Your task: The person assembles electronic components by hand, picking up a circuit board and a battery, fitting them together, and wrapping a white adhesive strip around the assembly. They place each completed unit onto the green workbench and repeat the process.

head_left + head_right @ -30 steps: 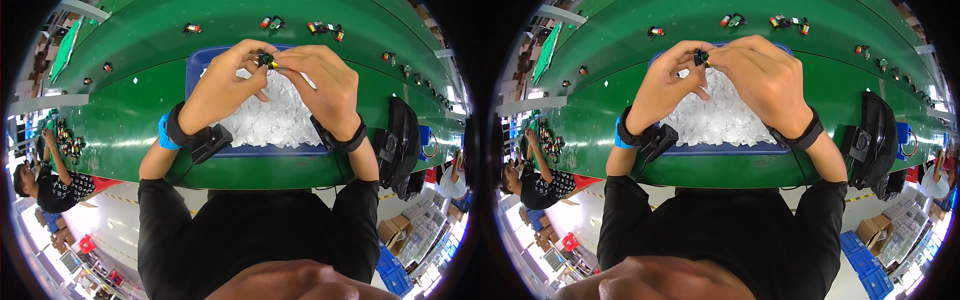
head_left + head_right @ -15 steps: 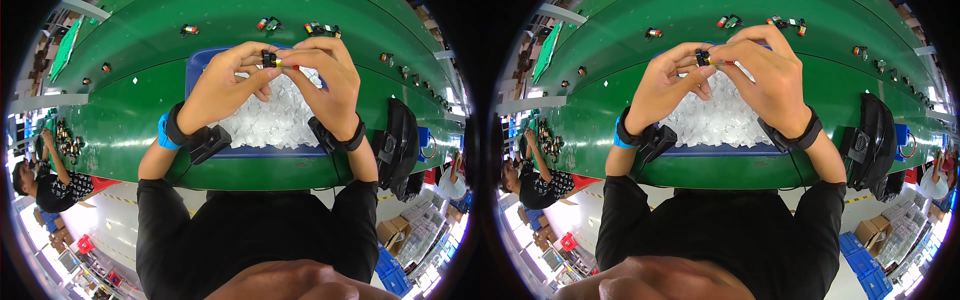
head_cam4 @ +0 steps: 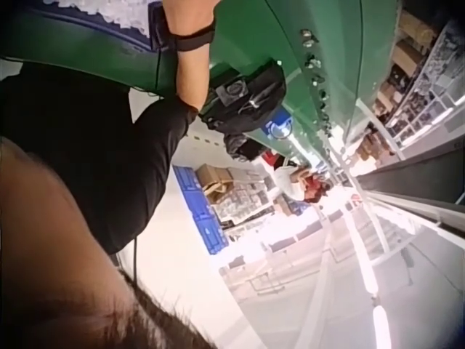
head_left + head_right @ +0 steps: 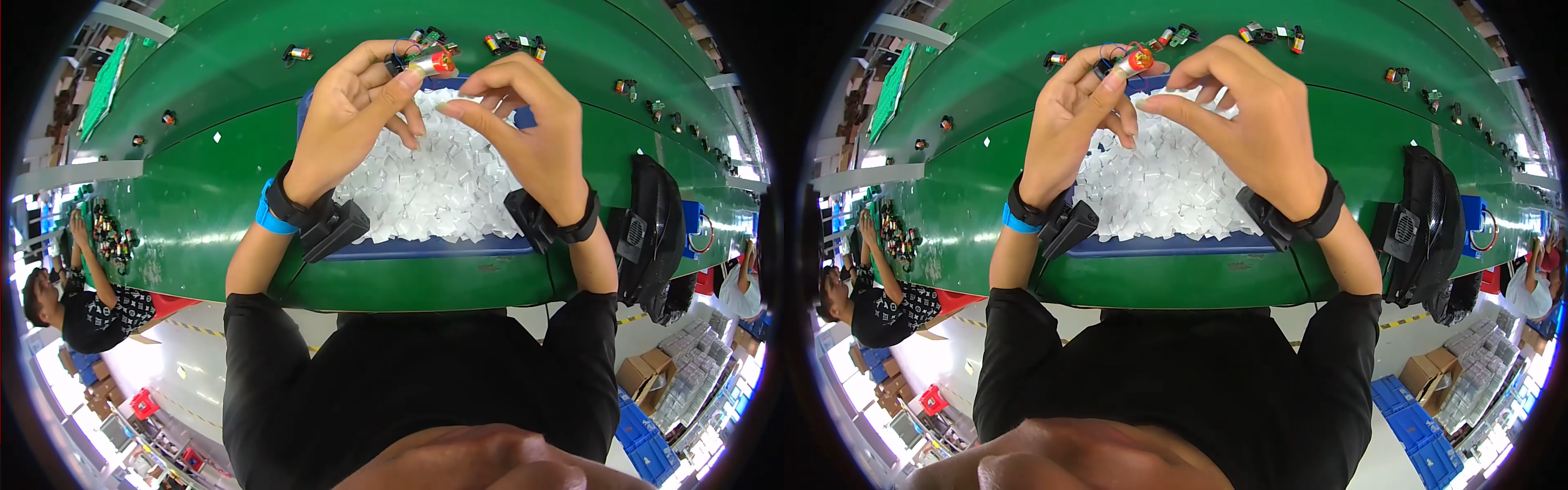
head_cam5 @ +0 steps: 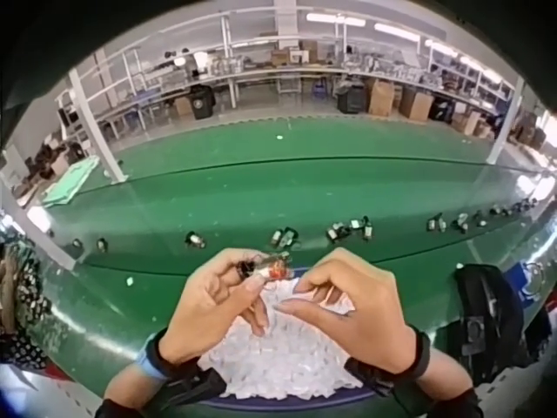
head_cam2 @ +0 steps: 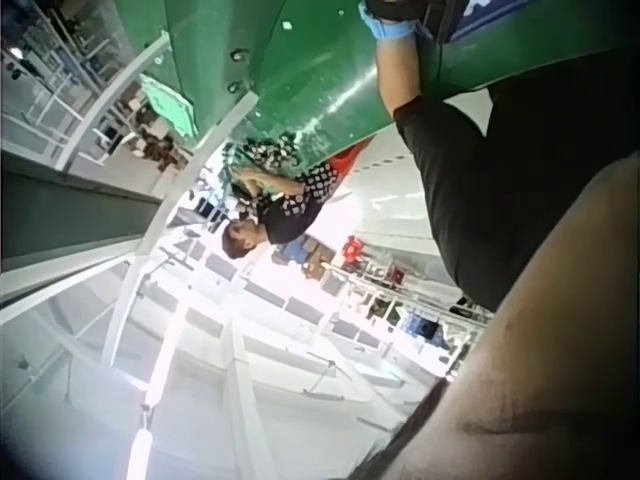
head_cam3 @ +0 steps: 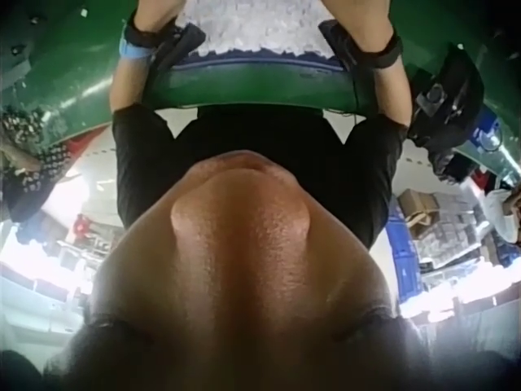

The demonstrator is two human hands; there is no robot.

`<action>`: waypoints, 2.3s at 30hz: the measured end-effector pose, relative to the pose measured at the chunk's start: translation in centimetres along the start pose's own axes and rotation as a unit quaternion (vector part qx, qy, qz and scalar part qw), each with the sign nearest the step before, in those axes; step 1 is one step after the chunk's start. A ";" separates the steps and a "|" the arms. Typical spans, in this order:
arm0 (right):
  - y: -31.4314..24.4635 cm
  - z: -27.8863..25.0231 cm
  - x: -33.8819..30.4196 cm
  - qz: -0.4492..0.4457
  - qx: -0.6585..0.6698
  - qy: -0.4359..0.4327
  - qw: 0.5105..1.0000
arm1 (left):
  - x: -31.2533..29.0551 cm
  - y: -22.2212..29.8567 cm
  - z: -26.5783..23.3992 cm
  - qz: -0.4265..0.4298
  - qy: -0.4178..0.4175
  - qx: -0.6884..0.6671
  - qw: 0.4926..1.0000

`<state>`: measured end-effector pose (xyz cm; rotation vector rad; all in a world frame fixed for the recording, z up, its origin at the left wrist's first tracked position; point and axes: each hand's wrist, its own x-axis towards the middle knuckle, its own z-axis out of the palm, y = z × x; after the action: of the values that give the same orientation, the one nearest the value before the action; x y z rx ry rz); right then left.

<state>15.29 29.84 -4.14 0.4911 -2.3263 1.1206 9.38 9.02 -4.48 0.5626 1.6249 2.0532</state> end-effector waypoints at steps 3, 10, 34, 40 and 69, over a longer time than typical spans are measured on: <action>-0.2 0.5 -0.2 0.067 0.083 -0.027 0.994 | 0.0 -0.6 0.3 0.034 0.003 0.016 0.999; -0.8 0.9 -0.4 0.176 0.183 -0.023 0.967 | -0.1 -1.6 0.9 0.103 0.022 0.080 0.991; -1.1 1.6 -0.5 0.262 0.358 -0.021 0.896 | -0.3 -1.5 1.0 0.240 0.068 0.306 0.919; -1.2 1.5 -0.5 0.209 0.343 -0.015 0.915 | -0.4 -1.2 0.9 0.243 0.051 0.289 0.924; 0.6 0.3 -0.1 -0.171 -0.036 -0.060 0.983 | -0.3 0.5 -0.9 -0.055 -0.120 0.133 0.982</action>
<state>14.99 29.94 -4.74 0.9122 -2.2586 0.8598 9.01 8.03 -4.22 0.7620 1.7525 1.6304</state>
